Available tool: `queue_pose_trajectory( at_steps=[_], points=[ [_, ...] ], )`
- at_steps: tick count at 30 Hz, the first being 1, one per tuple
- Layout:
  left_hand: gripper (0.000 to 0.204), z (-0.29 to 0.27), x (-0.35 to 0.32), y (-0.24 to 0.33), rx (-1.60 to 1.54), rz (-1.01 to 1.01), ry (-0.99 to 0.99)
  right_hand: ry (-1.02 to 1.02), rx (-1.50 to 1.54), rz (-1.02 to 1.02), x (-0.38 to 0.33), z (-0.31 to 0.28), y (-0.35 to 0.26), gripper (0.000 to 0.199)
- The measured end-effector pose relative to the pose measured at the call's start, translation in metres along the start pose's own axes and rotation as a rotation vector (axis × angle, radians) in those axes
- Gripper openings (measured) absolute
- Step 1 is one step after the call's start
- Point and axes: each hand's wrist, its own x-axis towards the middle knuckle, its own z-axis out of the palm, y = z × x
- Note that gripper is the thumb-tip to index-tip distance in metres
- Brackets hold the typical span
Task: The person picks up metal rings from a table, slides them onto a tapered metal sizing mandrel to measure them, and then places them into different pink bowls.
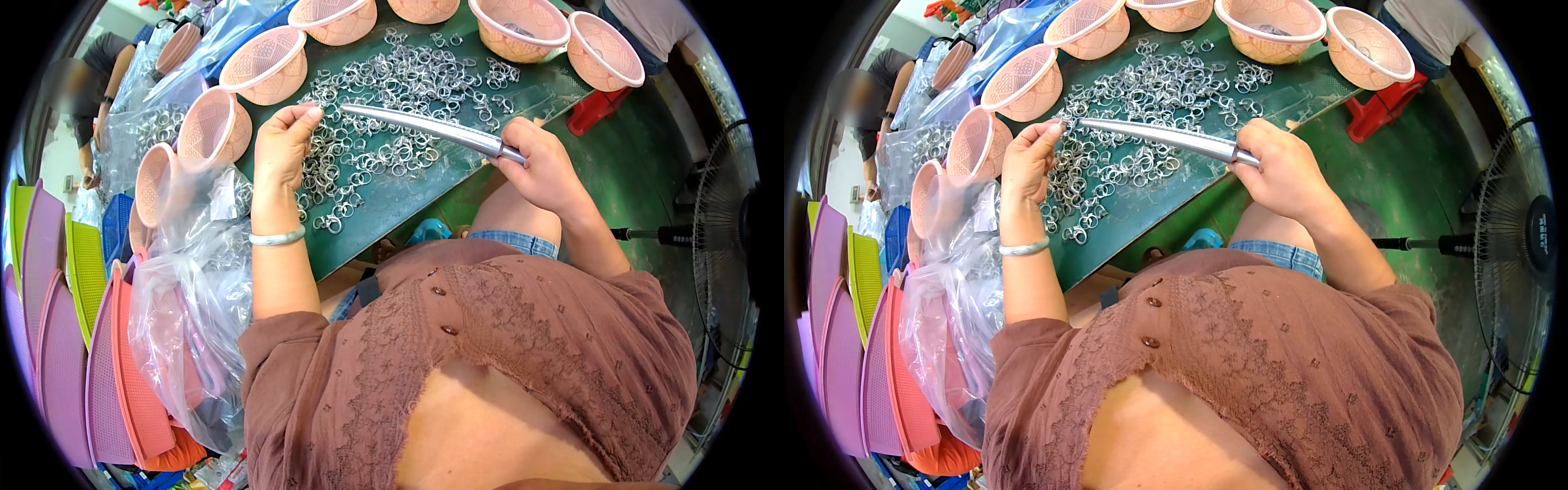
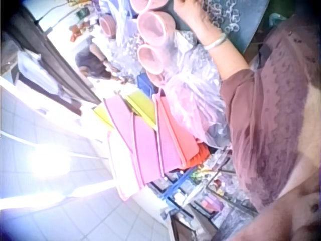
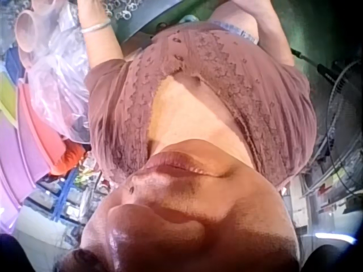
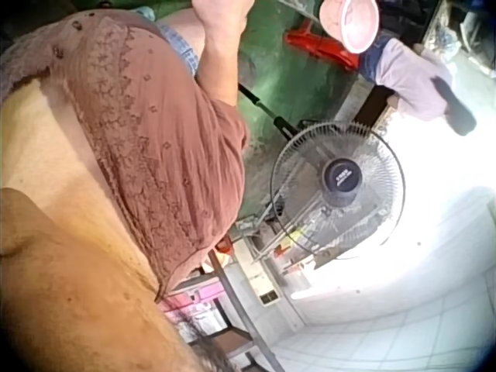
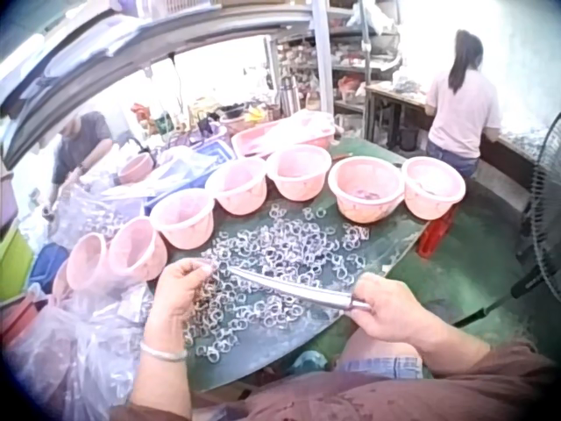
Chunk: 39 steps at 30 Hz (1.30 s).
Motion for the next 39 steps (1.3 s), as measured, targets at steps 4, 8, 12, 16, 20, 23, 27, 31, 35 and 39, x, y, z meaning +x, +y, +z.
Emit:
queue_pose_trajectory(
  at_steps=[4,8,12,16,20,23,27,31,35,39],
  points=[
    [0.014,-0.006,0.003,0.005,-0.551,-0.125,-0.273,0.019,0.030,-0.029,0.001,-0.002,-0.006,0.014],
    [0.019,-0.005,0.000,-0.001,-0.729,-0.178,-0.304,0.018,0.055,-0.041,0.000,-0.004,-0.013,0.015],
    [0.029,0.016,-0.012,0.008,-0.609,-0.072,-0.246,0.055,0.029,-0.057,-0.003,0.000,-0.016,0.016],
    [0.033,0.038,-0.022,0.000,-0.455,0.000,-0.250,0.128,-0.032,-0.097,-0.004,0.011,-0.023,0.017],
    [0.030,0.063,-0.039,-0.014,-0.581,-0.016,-0.383,0.221,-0.107,-0.173,-0.002,0.026,-0.033,0.019],
    [0.037,0.077,-0.053,-0.021,-0.517,-0.005,-0.397,0.304,-0.149,-0.250,-0.002,0.039,-0.030,0.019],
    [0.043,0.075,-0.060,-0.024,-0.490,0.049,-0.407,0.341,-0.170,-0.296,-0.001,0.040,-0.034,0.017],
    [0.044,0.073,-0.063,-0.023,-0.491,0.047,-0.409,0.359,-0.155,-0.315,-0.001,0.043,-0.035,0.015],
    [0.043,0.071,-0.064,-0.024,-0.503,0.041,-0.411,0.357,-0.149,-0.319,-0.002,0.043,-0.037,0.014],
    [0.040,0.075,-0.065,-0.023,-0.477,0.051,-0.392,0.350,-0.135,-0.314,-0.003,0.041,-0.035,0.015]
  ],
)
